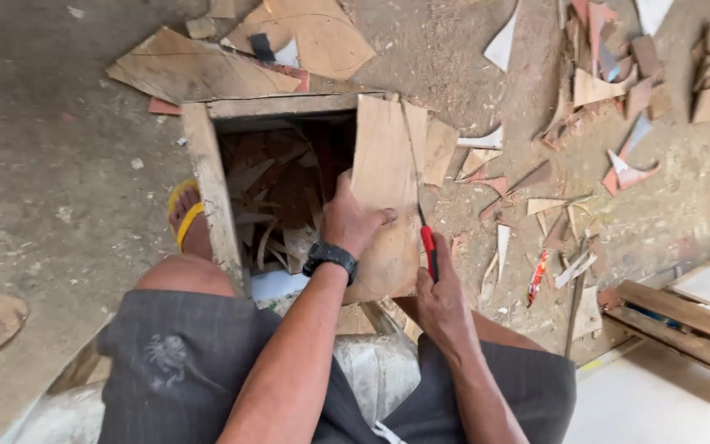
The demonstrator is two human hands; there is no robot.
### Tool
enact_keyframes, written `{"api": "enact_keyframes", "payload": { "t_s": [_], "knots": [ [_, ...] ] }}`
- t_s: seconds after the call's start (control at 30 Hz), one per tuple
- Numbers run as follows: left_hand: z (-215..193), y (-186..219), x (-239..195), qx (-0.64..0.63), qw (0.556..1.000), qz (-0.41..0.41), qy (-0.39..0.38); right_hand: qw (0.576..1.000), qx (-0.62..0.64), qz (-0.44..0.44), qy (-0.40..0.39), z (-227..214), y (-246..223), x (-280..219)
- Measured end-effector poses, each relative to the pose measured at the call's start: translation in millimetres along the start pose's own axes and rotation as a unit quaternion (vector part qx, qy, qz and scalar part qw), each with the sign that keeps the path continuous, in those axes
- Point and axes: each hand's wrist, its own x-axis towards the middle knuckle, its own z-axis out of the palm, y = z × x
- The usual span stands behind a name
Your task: Sawing a piece of plywood using a hand saw on a workshop floor.
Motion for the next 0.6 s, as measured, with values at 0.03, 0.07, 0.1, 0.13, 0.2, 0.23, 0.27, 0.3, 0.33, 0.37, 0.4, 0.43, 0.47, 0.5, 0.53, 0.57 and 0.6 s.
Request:
{"api": "enact_keyframes", "payload": {
  "t_s": [0.03, 0.07, 0.1, 0.13, 0.2, 0.23, 0.27, 0.3, 0.33, 0.37, 0.4, 0.43, 0.47, 0.5, 0.53, 0.57, 0.6],
  "knots": [
    [-6.4, 4.3, -3.3, 0.016, 1.000, 0.003, -0.011, 1.000, 0.002, 0.002, 0.006, 1.9, 0.3, 0.2],
    [-6.0, 12.9, -4.3, 0.027, 0.999, 0.008, -0.028, 1.000, -0.003, 0.005, 0.018, -2.7, 1.5, 3.5],
    [-3.0, 7.8, -6.8, 0.024, 0.999, 0.011, -0.029, 1.000, -0.005, 0.004, 0.021, -7.4, -5.9, -4.5],
    [-1.6, 6.9, -4.4, 0.038, 0.999, -0.001, -0.027, 0.999, -0.034, 0.036, -0.007, -11.8, -15.9, -7.7],
    [2.0, 4.5, 0.9, 0.051, 0.998, -0.019, -0.024, 0.994, -0.066, 0.072, -0.039, -21.5, -26.1, -8.1],
    [4.1, 2.5, 3.8, 0.036, 0.999, -0.013, -0.022, 0.993, -0.097, 0.049, -0.036, -26.7, -26.4, -4.8],
    [4.0, -0.6, 6.7, 0.022, 1.000, -0.008, -0.019, 0.991, -0.125, 0.025, -0.036, -29.8, -27.3, -1.6],
    [2.2, -2.0, 3.0, 0.023, 0.999, -0.015, -0.018, 0.991, -0.126, 0.028, -0.043, -29.4, -31.2, -7.3],
    [2.7, 0.6, 1.7, 0.025, 0.999, -0.008, -0.019, 0.991, -0.123, 0.044, -0.034, -31.7, -35.4, -10.8],
    [3.4, 3.9, 0.2, 0.026, 0.999, -0.001, -0.020, 0.991, -0.120, 0.060, -0.024, -34.7, -39.7, -14.3],
    [2.6, 1.8, 0.1, 0.024, 0.999, 0.000, -0.021, 0.991, -0.121, 0.060, -0.022, -29.4, -39.5, -15.9],
    [2.0, -0.2, -0.1, 0.031, 0.999, -0.002, -0.018, 0.993, -0.097, 0.065, -0.028, -24.4, -39.2, -17.4],
    [2.1, -1.5, 1.2, 0.038, 0.999, 0.000, -0.015, 0.995, -0.072, 0.068, -0.031, -19.1, -38.3, -17.8],
    [5.6, 3.4, 4.9, 0.036, 0.999, 0.004, -0.016, 0.995, -0.073, 0.067, -0.027, -19.5, -32.2, -9.0],
    [6.3, 2.0, 3.2, 0.032, 0.999, 0.011, -0.016, 0.996, -0.062, 0.054, -0.023, -16.8, -24.8, -5.8],
    [7.1, 0.6, 1.6, 0.028, 0.999, 0.018, -0.015, 0.998, -0.051, 0.040, -0.020, -14.1, -17.2, -2.5],
    [6.6, 0.0, 2.8, 0.029, 0.999, 0.018, -0.016, 0.998, -0.050, 0.041, -0.019, -15.3, -15.2, -0.1]
  ]
}}
